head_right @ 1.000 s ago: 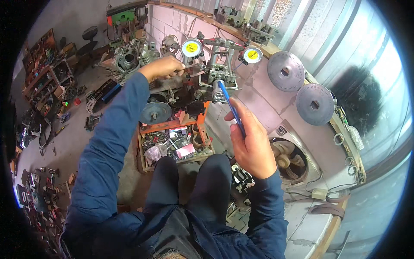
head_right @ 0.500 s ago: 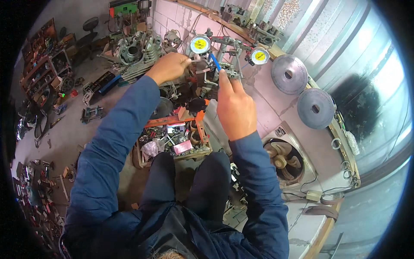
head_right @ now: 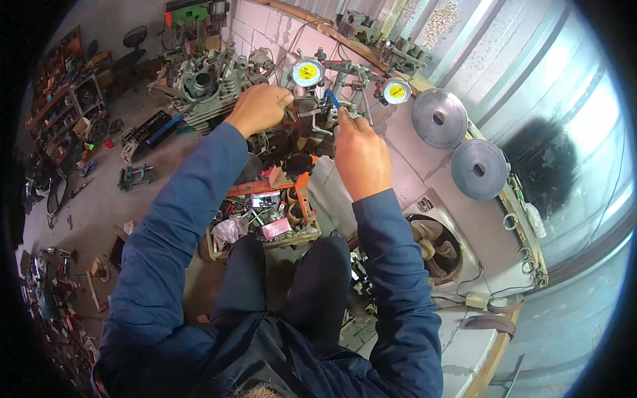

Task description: The person measures and adjusts engine components using dial indicators, then uses a wrench and a hex key to loosen or tighten parts.

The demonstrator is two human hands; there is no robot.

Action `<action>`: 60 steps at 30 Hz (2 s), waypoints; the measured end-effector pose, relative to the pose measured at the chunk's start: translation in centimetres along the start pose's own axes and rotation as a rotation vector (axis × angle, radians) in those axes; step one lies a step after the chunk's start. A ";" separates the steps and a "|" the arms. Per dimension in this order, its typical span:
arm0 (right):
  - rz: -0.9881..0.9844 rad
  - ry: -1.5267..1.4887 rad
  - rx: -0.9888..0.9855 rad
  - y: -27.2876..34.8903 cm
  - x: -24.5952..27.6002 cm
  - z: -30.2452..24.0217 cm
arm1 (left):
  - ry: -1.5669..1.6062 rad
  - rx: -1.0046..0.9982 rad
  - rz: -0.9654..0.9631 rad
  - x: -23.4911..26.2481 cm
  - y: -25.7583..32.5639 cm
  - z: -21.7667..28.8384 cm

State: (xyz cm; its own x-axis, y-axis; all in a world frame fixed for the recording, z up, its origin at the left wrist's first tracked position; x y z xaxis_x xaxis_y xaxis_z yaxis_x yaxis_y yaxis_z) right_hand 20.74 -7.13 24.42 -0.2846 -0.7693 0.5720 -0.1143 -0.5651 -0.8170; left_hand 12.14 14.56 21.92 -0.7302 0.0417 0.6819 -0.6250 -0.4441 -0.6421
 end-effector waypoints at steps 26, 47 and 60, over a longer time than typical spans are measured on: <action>-0.198 0.181 0.061 -1.0 -0.4 -3.5 | -0.063 0.043 -0.095 0.9 0.0 0.1; -0.013 0.278 -0.149 -0.7 -2.2 -6.2 | -0.227 0.109 -0.044 0.8 1.7 2.9; 0.028 0.109 -0.366 -0.2 -2.9 -8.9 | -0.152 0.138 -0.371 0.9 0.3 2.5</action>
State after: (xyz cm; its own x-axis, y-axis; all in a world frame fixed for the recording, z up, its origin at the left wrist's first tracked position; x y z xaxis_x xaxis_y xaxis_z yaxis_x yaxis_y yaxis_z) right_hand 13.15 -2.13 22.27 -0.3899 -0.7352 0.5544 -0.4320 -0.3856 -0.8153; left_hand 12.00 12.19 23.20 -0.4075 0.0927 0.9085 -0.7873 -0.5397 -0.2980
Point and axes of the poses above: each hand's wrist, its own y-axis away from the middle knuckle, its own x-axis out of the back of the hand, z = x × y, the point moved 4 cm from there along -y, towards the middle knuckle, and after that the axes turned 7 degrees about z, right-handed, at the moved point
